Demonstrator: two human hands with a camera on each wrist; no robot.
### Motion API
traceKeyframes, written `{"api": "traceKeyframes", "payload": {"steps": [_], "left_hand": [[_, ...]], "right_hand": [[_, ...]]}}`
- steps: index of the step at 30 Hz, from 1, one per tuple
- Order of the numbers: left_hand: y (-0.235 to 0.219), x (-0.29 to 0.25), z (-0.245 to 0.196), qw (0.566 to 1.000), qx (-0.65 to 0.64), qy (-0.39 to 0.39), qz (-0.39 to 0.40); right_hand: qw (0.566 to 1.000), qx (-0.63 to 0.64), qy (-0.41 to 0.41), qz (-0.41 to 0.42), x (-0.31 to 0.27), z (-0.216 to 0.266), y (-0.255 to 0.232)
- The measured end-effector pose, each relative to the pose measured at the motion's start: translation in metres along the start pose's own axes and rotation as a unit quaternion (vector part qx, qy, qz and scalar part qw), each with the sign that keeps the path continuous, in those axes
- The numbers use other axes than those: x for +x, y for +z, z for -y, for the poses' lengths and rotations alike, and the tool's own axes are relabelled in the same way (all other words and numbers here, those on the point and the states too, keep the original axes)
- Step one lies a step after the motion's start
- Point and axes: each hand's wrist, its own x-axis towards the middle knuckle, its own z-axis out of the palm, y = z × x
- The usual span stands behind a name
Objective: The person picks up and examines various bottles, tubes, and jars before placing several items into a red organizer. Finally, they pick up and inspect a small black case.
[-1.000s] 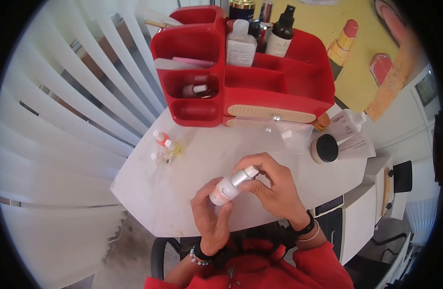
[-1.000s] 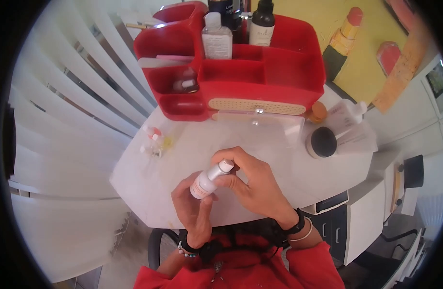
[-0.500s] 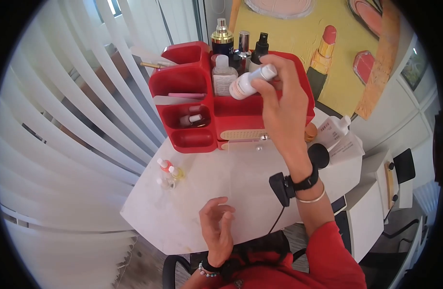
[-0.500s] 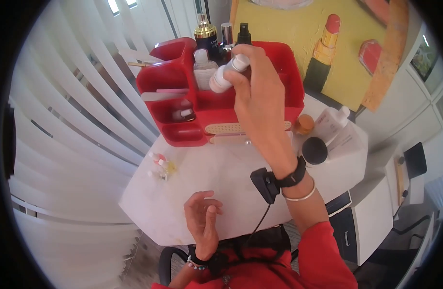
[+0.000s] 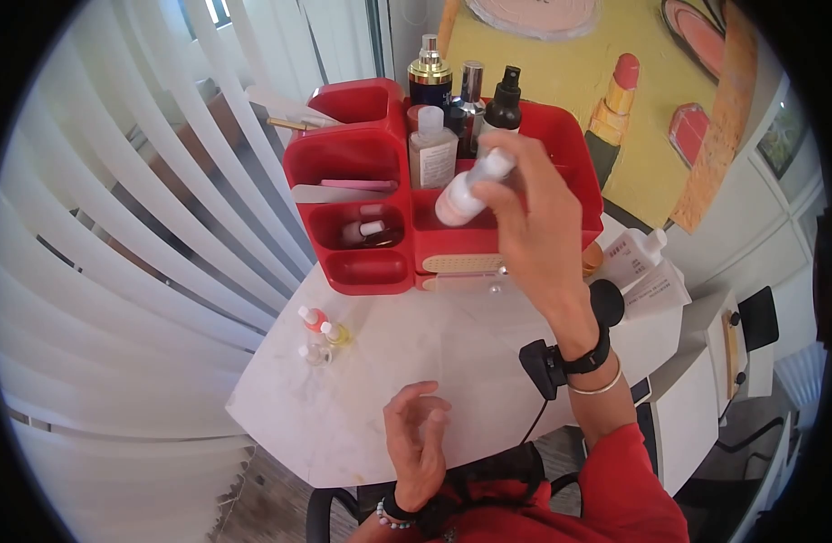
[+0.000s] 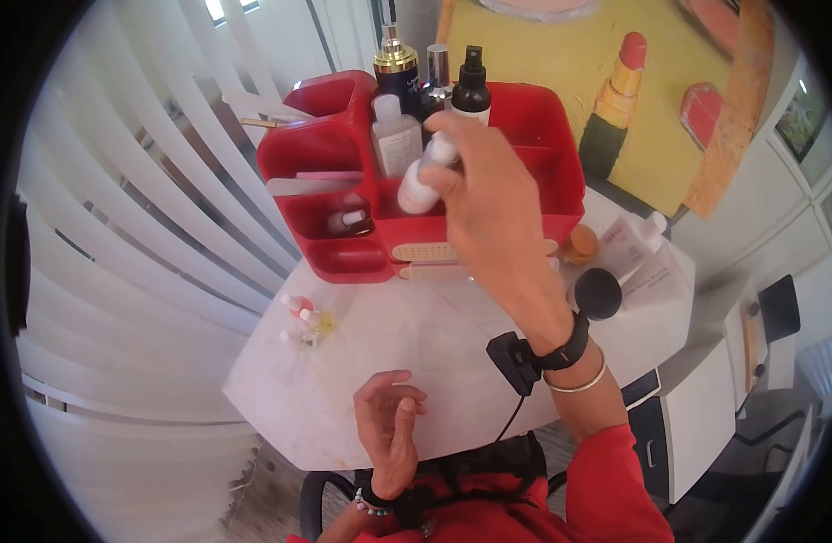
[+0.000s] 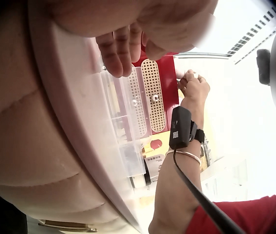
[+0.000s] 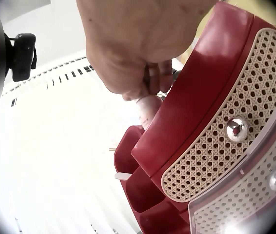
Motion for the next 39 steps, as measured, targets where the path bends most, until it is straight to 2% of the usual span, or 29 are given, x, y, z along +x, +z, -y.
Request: {"api": "traceKeyframes", "payload": {"steps": [4,12,19,25,27,28,30,31,33,37,39], "left_hand": [[0.0,0.0,0.003,1.0,0.002,-0.001,-0.002],[0.001,0.0,0.002,1.0,0.004,-0.003,-0.004],[0.001,0.0,0.004,1.0,0.012,-0.001,-0.003],[0.0,0.0,0.002,1.0,0.022,-0.009,0.0],[0.001,0.0,0.002,1.0,0.018,-0.008,0.001],[0.001,0.0,0.0,1.0,0.017,-0.008,0.0],[0.003,0.001,-0.004,0.999,-0.013,-0.039,-0.013],[0.003,0.001,-0.002,0.999,-0.014,-0.039,-0.013],[0.001,0.001,0.003,1.0,0.017,-0.013,0.005],[-0.001,0.002,0.0,1.0,0.018,-0.013,0.014],[-0.001,0.002,0.0,1.0,0.022,-0.016,0.016]], "right_hand": [[0.998,-0.019,-0.043,0.034,-0.002,-0.007,0.011],[0.999,0.009,0.0,0.054,0.001,-0.002,0.014],[0.999,-0.002,-0.016,0.043,0.0,-0.005,0.012],[0.999,0.011,0.008,0.037,0.0,0.002,0.005],[0.999,0.024,0.01,-0.034,0.001,0.005,-0.002],[0.999,0.023,0.01,-0.033,0.001,0.003,-0.006],[0.994,-0.001,-0.02,-0.103,0.002,-0.005,-0.015],[0.994,-0.002,-0.021,-0.103,0.002,-0.008,-0.019],[0.984,0.004,-0.013,-0.179,0.001,-0.012,-0.027],[0.98,0.019,-0.01,-0.2,0.001,-0.011,-0.033],[0.984,0.014,-0.03,-0.176,0.003,-0.019,-0.028]]}}
